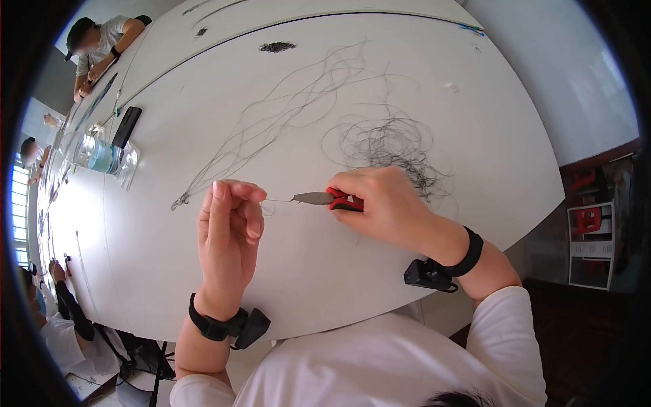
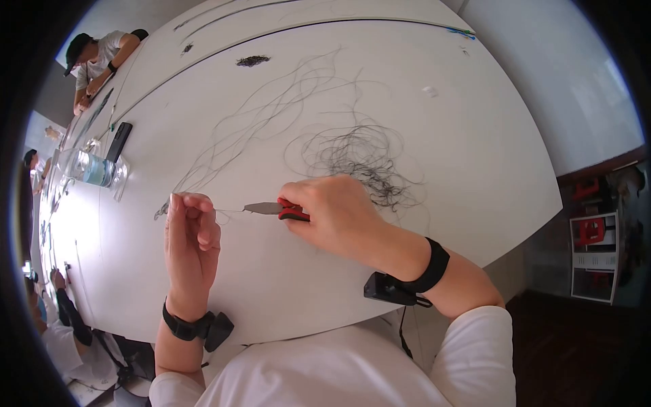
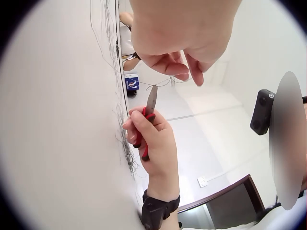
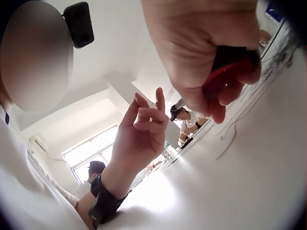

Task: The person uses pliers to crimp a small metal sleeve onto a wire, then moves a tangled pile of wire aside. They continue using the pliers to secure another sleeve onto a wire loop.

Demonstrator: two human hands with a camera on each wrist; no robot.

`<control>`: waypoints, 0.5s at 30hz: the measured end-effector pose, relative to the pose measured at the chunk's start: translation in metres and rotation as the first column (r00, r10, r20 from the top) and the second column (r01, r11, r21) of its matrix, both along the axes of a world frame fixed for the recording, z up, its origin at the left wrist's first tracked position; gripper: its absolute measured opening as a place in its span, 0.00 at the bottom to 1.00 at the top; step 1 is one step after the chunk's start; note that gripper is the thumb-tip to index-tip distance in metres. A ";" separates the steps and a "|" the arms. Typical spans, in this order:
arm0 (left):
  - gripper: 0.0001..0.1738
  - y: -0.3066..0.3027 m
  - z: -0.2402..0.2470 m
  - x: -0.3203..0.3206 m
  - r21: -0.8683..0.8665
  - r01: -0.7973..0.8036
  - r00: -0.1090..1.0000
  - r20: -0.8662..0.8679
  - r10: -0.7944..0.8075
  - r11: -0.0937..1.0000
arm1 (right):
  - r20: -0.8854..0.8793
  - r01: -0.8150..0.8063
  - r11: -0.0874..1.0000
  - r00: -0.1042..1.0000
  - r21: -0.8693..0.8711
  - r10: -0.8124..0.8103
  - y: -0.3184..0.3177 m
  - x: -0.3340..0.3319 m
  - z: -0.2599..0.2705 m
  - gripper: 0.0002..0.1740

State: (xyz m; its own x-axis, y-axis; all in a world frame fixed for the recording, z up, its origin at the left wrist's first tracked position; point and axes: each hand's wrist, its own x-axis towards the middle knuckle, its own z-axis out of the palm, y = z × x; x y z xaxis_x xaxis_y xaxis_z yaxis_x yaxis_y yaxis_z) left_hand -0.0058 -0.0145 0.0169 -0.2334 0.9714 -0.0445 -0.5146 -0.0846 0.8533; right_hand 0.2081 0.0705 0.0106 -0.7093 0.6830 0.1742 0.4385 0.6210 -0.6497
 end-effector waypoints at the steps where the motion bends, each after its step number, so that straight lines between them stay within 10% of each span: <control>1: 0.20 0.001 -0.005 -0.002 -0.017 -0.010 1.000 0.007 0.010 1.000 | -0.062 0.025 0.999 0.998 0.035 -0.023 0.001 0.000 -0.003 0.10; 8: 0.19 0.005 -0.012 0.002 -0.183 0.137 0.803 -0.554 -0.218 0.973 | -0.075 0.063 0.993 0.996 0.103 -0.056 -0.001 0.002 0.005 0.12; 15: 0.17 0.002 -0.007 0.005 -0.180 0.241 0.616 -0.731 -0.293 0.954 | -0.025 0.066 0.996 0.998 0.065 -0.065 -0.002 0.000 0.006 0.11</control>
State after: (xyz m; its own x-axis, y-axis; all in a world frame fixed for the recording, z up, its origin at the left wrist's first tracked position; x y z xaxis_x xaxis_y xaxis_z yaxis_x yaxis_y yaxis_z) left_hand -0.0008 -0.0120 0.0096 0.0567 0.9978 -0.0332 0.3021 0.0146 0.9532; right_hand 0.2082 0.0689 0.0169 -0.6585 0.7146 0.2360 0.4649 0.6329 -0.6191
